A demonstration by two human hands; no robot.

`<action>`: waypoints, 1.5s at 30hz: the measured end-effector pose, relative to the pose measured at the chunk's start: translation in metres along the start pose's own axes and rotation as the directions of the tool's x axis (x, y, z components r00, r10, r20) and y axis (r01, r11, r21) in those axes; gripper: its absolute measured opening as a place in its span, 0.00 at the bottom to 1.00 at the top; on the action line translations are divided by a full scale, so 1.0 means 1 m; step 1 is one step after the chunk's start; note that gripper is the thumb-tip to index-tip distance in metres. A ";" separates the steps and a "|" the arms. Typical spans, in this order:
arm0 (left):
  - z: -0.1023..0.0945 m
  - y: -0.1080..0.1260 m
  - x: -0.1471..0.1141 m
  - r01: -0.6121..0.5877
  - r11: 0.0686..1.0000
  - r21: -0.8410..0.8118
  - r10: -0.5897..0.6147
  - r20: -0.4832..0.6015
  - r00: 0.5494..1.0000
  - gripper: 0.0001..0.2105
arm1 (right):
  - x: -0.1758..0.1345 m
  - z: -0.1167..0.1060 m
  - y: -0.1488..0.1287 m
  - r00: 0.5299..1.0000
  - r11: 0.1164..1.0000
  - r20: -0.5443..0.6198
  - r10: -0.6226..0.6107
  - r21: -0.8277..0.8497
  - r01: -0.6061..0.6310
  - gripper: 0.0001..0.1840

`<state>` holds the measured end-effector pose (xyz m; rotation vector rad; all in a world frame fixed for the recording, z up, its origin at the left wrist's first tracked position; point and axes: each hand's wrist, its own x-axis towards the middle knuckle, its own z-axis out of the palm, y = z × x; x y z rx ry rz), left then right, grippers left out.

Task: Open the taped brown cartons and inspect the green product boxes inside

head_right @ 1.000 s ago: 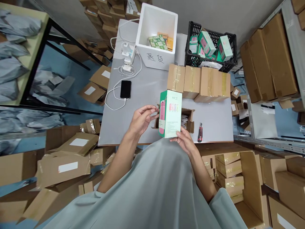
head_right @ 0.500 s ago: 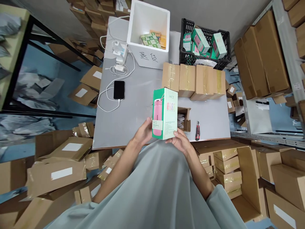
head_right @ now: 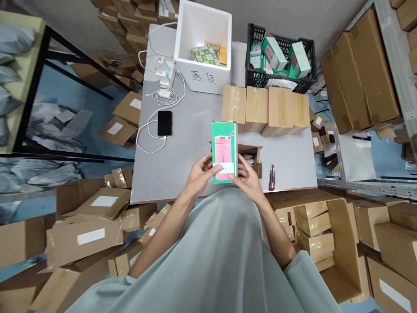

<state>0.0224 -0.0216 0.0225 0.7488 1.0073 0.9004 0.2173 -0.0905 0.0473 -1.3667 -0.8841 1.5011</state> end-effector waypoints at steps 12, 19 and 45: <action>-0.019 -0.009 0.001 0.159 0.975 -0.154 -0.136 0.148 0.980 0.34 | -0.009 0.008 0.012 0.992 0.977 0.051 0.116 0.174 -0.123 0.49; -0.021 -0.027 0.000 0.302 0.914 -0.271 -0.241 0.238 0.941 0.32 | -0.016 0.020 0.019 0.981 0.940 0.141 0.133 0.297 -0.170 0.46; -0.024 0.006 -0.005 0.058 0.985 -0.160 -0.035 0.145 0.989 0.36 | -0.008 0.013 0.032 0.993 0.939 0.083 0.078 0.328 -0.101 0.34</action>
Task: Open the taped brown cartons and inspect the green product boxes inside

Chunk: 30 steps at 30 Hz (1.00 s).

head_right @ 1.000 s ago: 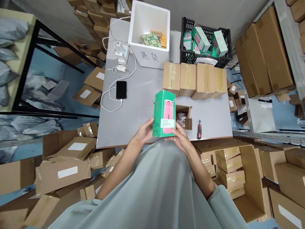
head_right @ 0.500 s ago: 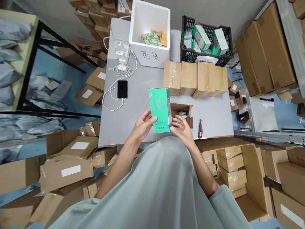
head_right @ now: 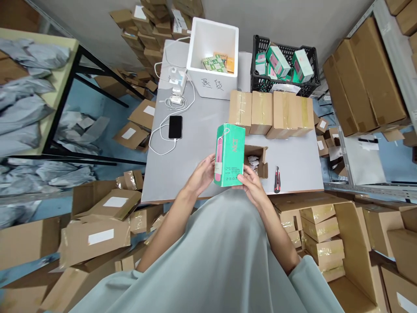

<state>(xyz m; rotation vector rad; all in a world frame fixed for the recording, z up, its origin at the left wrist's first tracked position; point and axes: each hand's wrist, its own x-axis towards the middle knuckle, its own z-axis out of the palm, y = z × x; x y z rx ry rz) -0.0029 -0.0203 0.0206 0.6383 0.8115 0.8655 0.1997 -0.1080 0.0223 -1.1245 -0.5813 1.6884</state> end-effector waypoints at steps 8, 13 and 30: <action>-0.006 -0.008 -0.008 0.052 0.988 -0.144 -0.044 0.057 0.997 0.32 | -0.004 0.008 0.011 0.994 0.998 0.091 0.057 0.030 -0.060 0.34; -0.025 -0.001 -0.008 -0.065 0.998 0.012 0.066 -0.082 0.994 0.35 | -0.001 0.014 0.010 0.995 0.985 -0.076 -0.072 -0.165 0.058 0.38; -0.094 -0.003 -0.037 0.163 0.971 -0.175 -0.135 0.162 0.977 0.38 | -0.014 0.077 0.059 1.000 0.997 -0.012 0.006 -0.079 -0.007 0.38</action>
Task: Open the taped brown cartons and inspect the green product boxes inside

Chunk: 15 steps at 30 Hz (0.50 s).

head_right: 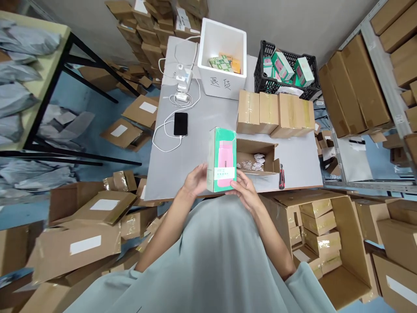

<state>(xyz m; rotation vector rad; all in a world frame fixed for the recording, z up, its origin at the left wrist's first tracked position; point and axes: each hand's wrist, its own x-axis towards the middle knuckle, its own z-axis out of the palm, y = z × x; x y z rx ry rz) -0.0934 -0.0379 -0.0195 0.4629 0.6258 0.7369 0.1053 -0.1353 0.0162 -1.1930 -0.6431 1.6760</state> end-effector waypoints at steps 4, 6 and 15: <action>-0.001 -0.001 -0.008 -0.007 1.000 0.013 0.007 -0.004 1.000 0.36 | -0.001 0.006 0.007 0.997 0.999 0.065 0.046 0.011 -0.047 0.36; -0.001 0.003 -0.012 -0.051 0.996 0.066 0.054 -0.042 0.998 0.35 | 0.000 0.006 0.007 0.998 0.998 0.045 0.032 -0.055 -0.029 0.36; -0.004 0.019 -0.018 -0.206 0.921 0.331 0.287 -0.218 0.933 0.41 | 0.015 0.009 0.002 0.993 0.957 -0.063 -0.101 -0.280 0.080 0.50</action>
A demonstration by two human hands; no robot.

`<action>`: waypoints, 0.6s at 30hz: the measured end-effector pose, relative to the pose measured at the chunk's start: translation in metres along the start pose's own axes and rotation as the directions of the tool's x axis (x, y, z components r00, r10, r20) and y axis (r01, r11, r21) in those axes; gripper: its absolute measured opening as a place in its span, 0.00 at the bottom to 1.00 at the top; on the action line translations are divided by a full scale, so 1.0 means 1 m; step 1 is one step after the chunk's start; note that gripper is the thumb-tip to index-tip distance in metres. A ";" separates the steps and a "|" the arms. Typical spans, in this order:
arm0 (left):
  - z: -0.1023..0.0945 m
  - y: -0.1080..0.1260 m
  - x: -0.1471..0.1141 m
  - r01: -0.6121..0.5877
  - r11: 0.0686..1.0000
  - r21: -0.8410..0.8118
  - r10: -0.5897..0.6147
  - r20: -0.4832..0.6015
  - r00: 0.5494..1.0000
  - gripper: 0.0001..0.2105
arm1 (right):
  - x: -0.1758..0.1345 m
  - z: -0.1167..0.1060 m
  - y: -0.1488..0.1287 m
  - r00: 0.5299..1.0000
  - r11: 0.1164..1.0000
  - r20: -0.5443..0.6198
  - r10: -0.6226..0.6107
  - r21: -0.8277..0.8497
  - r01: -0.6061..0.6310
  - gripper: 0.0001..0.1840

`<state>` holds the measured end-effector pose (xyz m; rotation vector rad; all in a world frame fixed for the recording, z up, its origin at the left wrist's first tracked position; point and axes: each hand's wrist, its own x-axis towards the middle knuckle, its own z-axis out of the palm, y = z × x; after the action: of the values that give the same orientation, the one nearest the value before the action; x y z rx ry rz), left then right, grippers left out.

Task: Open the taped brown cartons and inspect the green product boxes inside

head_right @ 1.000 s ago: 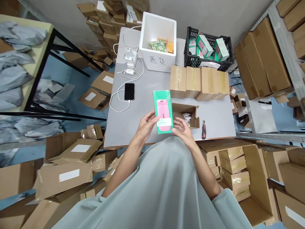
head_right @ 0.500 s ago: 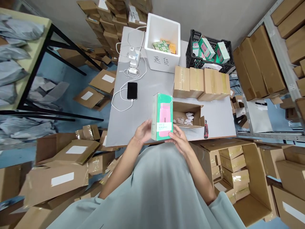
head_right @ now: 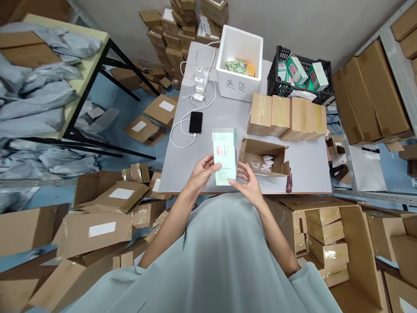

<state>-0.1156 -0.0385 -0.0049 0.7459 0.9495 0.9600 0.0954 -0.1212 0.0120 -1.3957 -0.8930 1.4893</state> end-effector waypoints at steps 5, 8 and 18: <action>-0.008 0.003 -0.002 0.004 0.998 -0.067 0.004 0.111 0.994 0.44 | -0.001 0.003 -0.002 0.998 0.990 0.067 0.016 0.135 -0.025 0.45; -0.012 0.002 -0.005 0.153 0.975 -0.163 -0.102 0.287 0.952 0.44 | -0.004 0.001 -0.001 0.988 0.968 0.146 0.052 0.236 -0.086 0.41; -0.003 -0.002 -0.005 0.163 0.975 -0.153 -0.125 0.232 0.965 0.36 | 0.002 -0.008 0.005 0.983 0.966 0.170 0.072 0.235 -0.111 0.35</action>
<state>-0.1188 -0.0434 -0.0064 0.6143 0.7063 0.8001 0.1029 -0.1218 0.0060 -1.1624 -0.7206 1.7388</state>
